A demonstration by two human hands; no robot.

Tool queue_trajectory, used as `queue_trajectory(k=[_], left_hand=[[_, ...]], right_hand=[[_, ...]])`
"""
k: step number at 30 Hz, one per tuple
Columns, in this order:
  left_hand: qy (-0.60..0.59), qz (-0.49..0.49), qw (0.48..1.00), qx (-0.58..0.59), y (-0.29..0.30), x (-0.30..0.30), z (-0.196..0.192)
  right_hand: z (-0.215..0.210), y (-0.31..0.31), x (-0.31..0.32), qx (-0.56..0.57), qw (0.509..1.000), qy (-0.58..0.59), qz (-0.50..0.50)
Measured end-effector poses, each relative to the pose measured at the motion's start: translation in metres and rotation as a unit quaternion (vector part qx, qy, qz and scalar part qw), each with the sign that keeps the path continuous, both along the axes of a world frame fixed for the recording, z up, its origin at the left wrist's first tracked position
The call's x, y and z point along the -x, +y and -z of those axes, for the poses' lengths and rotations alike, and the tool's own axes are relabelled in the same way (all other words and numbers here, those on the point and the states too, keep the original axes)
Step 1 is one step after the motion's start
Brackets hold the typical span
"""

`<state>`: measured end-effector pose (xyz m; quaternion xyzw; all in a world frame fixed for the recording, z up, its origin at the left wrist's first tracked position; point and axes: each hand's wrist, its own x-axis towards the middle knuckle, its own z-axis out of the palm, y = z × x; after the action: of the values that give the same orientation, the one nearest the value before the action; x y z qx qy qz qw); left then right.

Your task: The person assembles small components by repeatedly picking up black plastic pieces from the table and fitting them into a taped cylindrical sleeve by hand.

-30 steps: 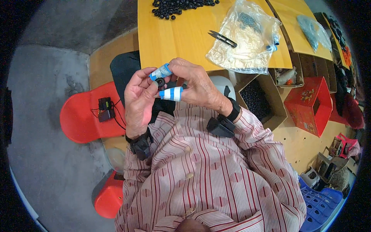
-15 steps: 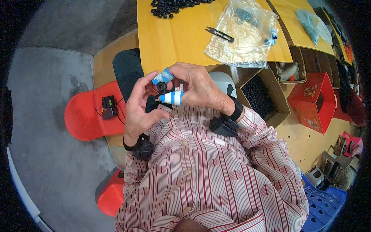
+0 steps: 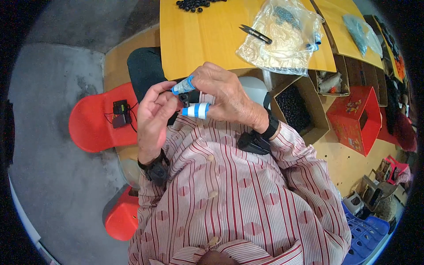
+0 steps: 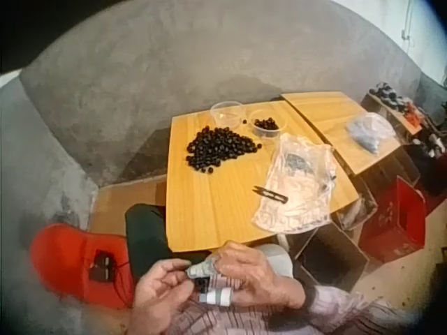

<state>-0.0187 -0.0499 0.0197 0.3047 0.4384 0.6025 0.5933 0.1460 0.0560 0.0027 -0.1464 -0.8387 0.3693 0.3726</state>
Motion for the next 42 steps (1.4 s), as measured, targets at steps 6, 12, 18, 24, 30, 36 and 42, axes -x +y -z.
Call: queue_trajectory(k=[6, 12, 18, 24, 30, 36, 42], left_hand=[[-0.03, -0.013, 0.999, 0.04, 0.002, -0.005, 0.002], [-0.014, -0.019, 0.995, 0.092, 0.003, -0.009, 0.018], [-0.012, -0.004, 0.988, 0.154, 0.001, -0.007, 0.047], [-0.024, -0.007, 0.986, 0.163, 0.003, -0.01, 0.049], [-0.018, -0.002, 0.985, 0.172, 0.004, -0.011, 0.048], [-0.013, 0.003, 0.984, 0.176, 0.006, -0.011, 0.048], [-0.023, 0.01, 0.984, 0.177, 0.004, -0.012, 0.05]], right_hand=[[0.005, 0.0, 0.001, 0.001, 1.0, -0.005, -0.014], [0.019, -0.003, -0.001, 0.077, 0.995, -0.061, -0.022], [0.032, -0.005, -0.004, 0.076, 0.983, -0.166, -0.022], [0.033, -0.005, -0.004, 0.04, 0.98, -0.192, -0.024], [0.033, -0.004, -0.004, 0.041, 0.977, -0.209, -0.018], [0.037, -0.003, -0.006, 0.068, 0.975, -0.211, -0.027], [0.039, -0.005, -0.005, 0.071, 0.98, -0.185, -0.03]])
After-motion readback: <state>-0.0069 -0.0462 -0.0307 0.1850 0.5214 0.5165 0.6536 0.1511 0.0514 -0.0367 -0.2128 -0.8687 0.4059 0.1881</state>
